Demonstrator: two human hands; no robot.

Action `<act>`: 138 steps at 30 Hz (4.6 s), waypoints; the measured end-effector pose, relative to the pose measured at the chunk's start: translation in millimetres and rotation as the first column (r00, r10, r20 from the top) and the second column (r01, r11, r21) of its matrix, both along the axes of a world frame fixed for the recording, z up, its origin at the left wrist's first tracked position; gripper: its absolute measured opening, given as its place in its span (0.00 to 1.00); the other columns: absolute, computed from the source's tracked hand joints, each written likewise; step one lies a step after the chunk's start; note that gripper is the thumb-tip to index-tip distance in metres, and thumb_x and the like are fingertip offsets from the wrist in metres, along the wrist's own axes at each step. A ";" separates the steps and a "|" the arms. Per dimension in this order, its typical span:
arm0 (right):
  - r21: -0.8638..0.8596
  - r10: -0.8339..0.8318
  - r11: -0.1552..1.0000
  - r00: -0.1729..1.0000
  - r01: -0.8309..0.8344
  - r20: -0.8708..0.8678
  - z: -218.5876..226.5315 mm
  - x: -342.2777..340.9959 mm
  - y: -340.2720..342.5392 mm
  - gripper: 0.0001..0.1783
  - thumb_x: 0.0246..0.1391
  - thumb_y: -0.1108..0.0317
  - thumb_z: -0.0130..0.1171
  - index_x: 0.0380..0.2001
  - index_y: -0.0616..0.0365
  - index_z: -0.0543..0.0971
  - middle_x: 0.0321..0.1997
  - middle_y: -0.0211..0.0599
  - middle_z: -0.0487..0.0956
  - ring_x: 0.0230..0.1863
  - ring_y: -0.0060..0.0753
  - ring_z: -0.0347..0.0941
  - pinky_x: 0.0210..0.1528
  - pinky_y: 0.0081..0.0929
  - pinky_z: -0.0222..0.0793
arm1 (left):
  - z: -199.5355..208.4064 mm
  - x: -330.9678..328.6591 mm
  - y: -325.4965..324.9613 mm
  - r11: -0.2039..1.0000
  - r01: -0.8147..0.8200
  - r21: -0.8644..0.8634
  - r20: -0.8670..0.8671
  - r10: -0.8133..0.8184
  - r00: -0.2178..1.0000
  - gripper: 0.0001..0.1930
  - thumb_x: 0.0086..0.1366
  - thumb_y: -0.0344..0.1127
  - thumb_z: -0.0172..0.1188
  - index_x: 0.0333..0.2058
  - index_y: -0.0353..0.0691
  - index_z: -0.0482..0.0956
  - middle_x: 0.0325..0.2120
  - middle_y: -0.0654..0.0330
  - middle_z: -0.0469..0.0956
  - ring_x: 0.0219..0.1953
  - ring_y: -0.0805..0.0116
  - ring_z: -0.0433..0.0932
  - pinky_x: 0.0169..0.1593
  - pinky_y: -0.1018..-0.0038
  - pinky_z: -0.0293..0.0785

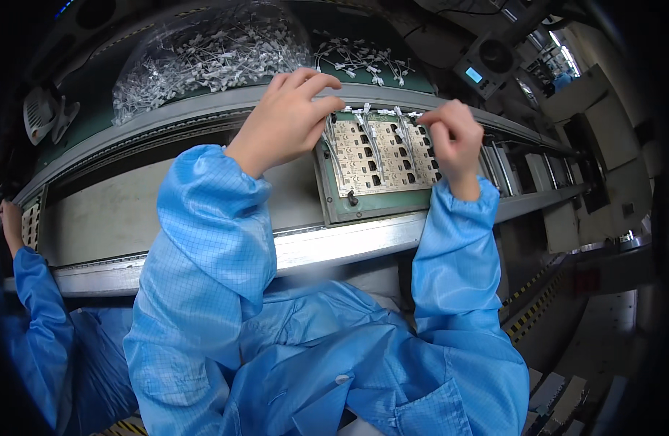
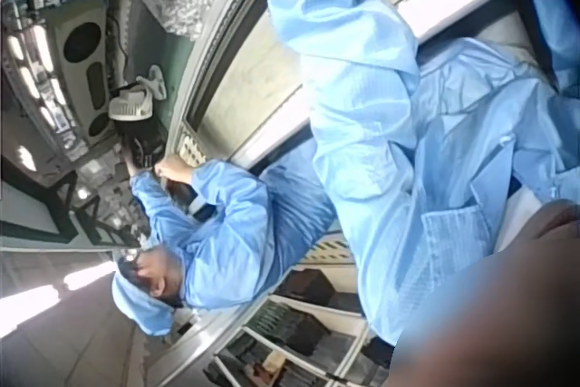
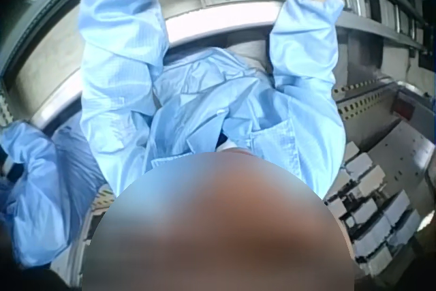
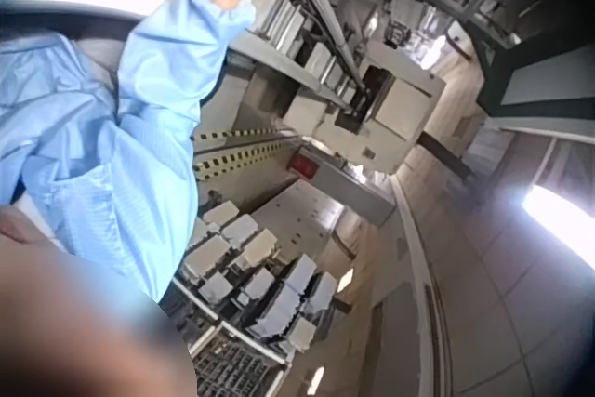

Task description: The recorder is manually assembling small components into a circuit board housing at a workstation.

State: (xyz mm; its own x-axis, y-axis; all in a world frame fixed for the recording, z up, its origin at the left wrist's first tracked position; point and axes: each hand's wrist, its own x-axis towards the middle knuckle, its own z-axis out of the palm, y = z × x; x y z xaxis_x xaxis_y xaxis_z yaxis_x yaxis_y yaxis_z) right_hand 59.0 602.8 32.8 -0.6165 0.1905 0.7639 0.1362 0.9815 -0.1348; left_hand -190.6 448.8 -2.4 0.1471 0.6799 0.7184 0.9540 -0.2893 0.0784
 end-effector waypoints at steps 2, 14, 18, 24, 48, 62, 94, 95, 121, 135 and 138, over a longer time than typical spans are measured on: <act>-0.081 0.011 0.997 0.986 0.002 0.165 -8.9 7.2 -5.6 0.13 0.41 0.81 0.50 0.27 0.61 0.83 0.28 0.36 0.81 0.35 0.36 0.74 0.40 0.30 0.71 | 5.8 -3.6 -2.5 0.995 0.069 -0.067 -0.002 -0.069 0.998 0.10 0.57 0.28 0.58 0.37 0.42 0.84 0.42 0.64 0.80 0.54 0.62 0.71 0.58 0.62 0.64; 0.033 -0.160 0.987 0.929 0.158 0.333 -28.7 29.3 15.8 0.15 0.45 0.82 0.50 0.30 0.56 0.84 0.35 0.32 0.85 0.41 0.39 0.77 0.49 0.35 0.69 | -1.3 7.1 -0.8 0.923 -0.018 -0.383 -0.152 -0.043 0.987 0.10 0.53 0.30 0.54 0.27 0.42 0.86 0.34 0.65 0.84 0.50 0.63 0.74 0.59 0.62 0.63; -0.015 -0.115 0.991 0.901 0.134 0.418 -24.8 42.4 1.9 0.16 0.45 0.83 0.50 0.30 0.54 0.85 0.35 0.32 0.85 0.42 0.38 0.77 0.52 0.36 0.66 | -3.4 5.9 -0.1 0.931 0.017 -0.365 -0.091 -0.054 0.994 0.10 0.53 0.30 0.54 0.27 0.41 0.85 0.33 0.65 0.84 0.50 0.62 0.74 0.58 0.63 0.63; -0.024 -0.131 0.989 0.938 0.147 0.322 -23.3 52.5 -23.7 0.15 0.46 0.83 0.52 0.30 0.53 0.84 0.35 0.26 0.84 0.42 0.30 0.76 0.62 0.41 0.52 | -18.2 -1.4 3.5 0.976 0.081 -0.200 -0.060 -0.095 0.994 0.08 0.50 0.34 0.57 0.21 0.41 0.84 0.23 0.62 0.82 0.44 0.63 0.74 0.52 0.63 0.63; -0.137 0.119 0.989 0.863 -0.058 0.491 -2.7 33.5 -51.7 0.23 0.44 0.86 0.48 0.41 0.58 0.85 0.47 0.33 0.83 0.53 0.40 0.73 0.60 0.36 0.63 | -14.1 1.3 4.3 0.989 0.116 -0.087 -0.043 -0.120 0.992 0.07 0.51 0.32 0.58 0.24 0.42 0.85 0.29 0.65 0.83 0.46 0.65 0.73 0.52 0.65 0.65; -0.173 0.159 0.981 0.874 -0.088 0.459 -8.0 4.7 -32.5 0.20 0.40 0.85 0.48 0.32 0.57 0.86 0.39 0.32 0.85 0.45 0.36 0.77 0.53 0.32 0.67 | -5.2 0.7 -1.5 0.986 0.011 -0.166 -0.065 -0.022 0.998 0.07 0.56 0.29 0.60 0.31 0.41 0.87 0.36 0.67 0.84 0.51 0.65 0.73 0.57 0.65 0.65; -0.015 -0.048 0.998 0.834 0.068 0.550 -40.5 -94.1 -106.0 0.40 0.44 0.58 0.67 0.61 0.58 0.66 0.67 0.56 0.60 0.71 0.64 0.51 0.68 0.63 0.48 | -4.1 -14.3 6.3 0.971 -0.226 0.073 0.072 0.221 0.973 0.22 0.55 0.26 0.55 0.50 0.48 0.79 0.45 0.64 0.79 0.53 0.59 0.72 0.57 0.58 0.63; 0.035 -0.109 0.994 0.810 0.108 0.577 -43.6 -101.8 -108.8 0.41 0.43 0.59 0.67 0.61 0.60 0.66 0.68 0.56 0.59 0.72 0.63 0.49 0.68 0.67 0.45 | -4.3 -15.5 6.2 0.967 -0.233 0.099 0.090 0.224 0.970 0.22 0.55 0.27 0.57 0.50 0.49 0.79 0.44 0.64 0.79 0.52 0.60 0.73 0.56 0.58 0.63; 0.351 -0.942 0.037 -0.084 0.936 0.324 -45.7 142.1 118.3 0.44 0.39 0.55 0.76 0.61 0.47 0.69 0.61 0.44 0.72 0.67 0.50 0.60 0.66 0.82 0.38 | 3.3 1.2 -3.7 0.988 0.014 -0.154 -0.028 -0.019 0.999 0.18 0.54 0.23 0.57 0.45 0.44 0.80 0.45 0.60 0.76 0.53 0.54 0.70 0.57 0.59 0.65; 0.345 -0.870 -0.379 -0.458 0.859 0.184 -51.1 301.4 293.5 0.51 0.38 0.40 0.73 0.64 0.47 0.66 0.56 0.40 0.76 0.63 0.45 0.66 0.67 0.78 0.42 | -17.1 147.7 -128.4 0.943 -0.261 -0.205 0.080 0.282 0.956 0.22 0.53 0.25 0.56 0.50 0.34 0.74 0.47 0.49 0.74 0.51 0.48 0.71 0.64 0.49 0.57; 0.368 -0.845 -0.406 -0.497 0.836 0.197 -53.1 355.6 322.0 0.50 0.40 0.41 0.72 0.65 0.47 0.65 0.54 0.40 0.77 0.63 0.45 0.67 0.66 0.79 0.43 | -63.8 159.7 -121.9 0.824 -0.565 -0.036 0.282 0.551 0.786 0.22 0.57 0.27 0.54 0.52 0.30 0.70 0.46 0.49 0.74 0.54 0.49 0.66 0.64 0.56 0.56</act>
